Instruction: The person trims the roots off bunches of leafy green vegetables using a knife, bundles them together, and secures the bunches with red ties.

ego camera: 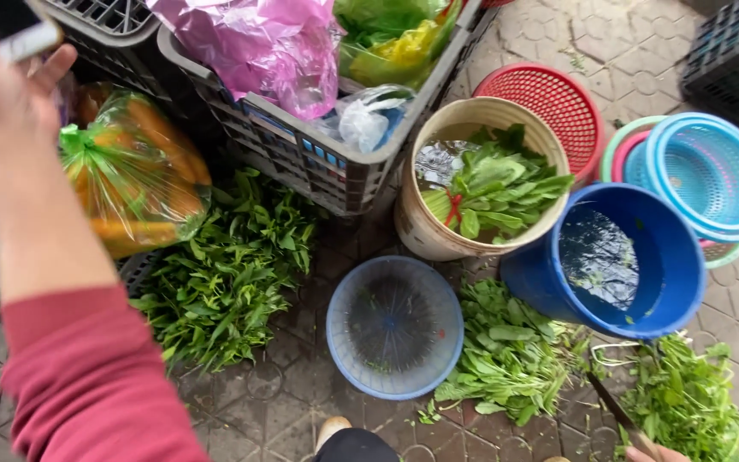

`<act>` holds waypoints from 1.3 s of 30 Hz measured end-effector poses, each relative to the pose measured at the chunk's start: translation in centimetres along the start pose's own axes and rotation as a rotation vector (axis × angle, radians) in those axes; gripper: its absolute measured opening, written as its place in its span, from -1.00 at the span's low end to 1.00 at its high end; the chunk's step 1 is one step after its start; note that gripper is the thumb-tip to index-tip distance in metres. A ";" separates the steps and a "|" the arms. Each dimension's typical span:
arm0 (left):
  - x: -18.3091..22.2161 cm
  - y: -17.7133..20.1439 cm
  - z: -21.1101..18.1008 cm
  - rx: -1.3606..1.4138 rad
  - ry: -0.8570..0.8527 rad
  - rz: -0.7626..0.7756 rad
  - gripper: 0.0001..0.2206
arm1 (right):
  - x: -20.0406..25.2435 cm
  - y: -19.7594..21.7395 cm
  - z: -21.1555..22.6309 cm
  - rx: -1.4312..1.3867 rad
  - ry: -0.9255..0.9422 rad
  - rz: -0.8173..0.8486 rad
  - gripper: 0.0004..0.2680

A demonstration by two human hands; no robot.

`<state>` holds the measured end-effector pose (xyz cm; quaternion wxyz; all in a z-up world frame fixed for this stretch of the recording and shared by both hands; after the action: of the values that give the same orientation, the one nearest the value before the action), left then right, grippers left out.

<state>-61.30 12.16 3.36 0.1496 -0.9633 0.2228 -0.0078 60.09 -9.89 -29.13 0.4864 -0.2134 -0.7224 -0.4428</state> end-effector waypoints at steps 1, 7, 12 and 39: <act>3.8 1.1 -1.9 0.056 0.046 0.097 -0.50 | -0.3 -0.1 0.0 0.009 0.006 0.002 -0.66; 23.6 11.2 -5.9 0.117 0.012 0.381 -0.42 | 12.7 -1.8 4.8 0.558 0.340 -0.150 -0.39; 42.9 10.2 -8.9 0.163 0.094 0.585 0.05 | 17.3 -2.8 4.1 0.539 0.529 -0.208 -0.42; 77.4 13.1 4.4 0.401 0.671 0.863 -0.13 | 26.5 -4.1 -2.8 0.397 0.630 -0.125 -0.46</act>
<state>3.20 -31.16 -8.68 0.2399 -0.6830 0.6246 -0.2930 46.96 -17.57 -6.88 0.6887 0.0761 -0.6209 -0.3666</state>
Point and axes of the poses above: each hand's wrist, its own x-axis away from the middle knuckle, its own y-axis out of the back of the hand, z = x × y, the point moved 3 cm from there along -x, towards the middle knuckle, and after that the axes turned 6 degrees about -y, right-handed, at the moved point
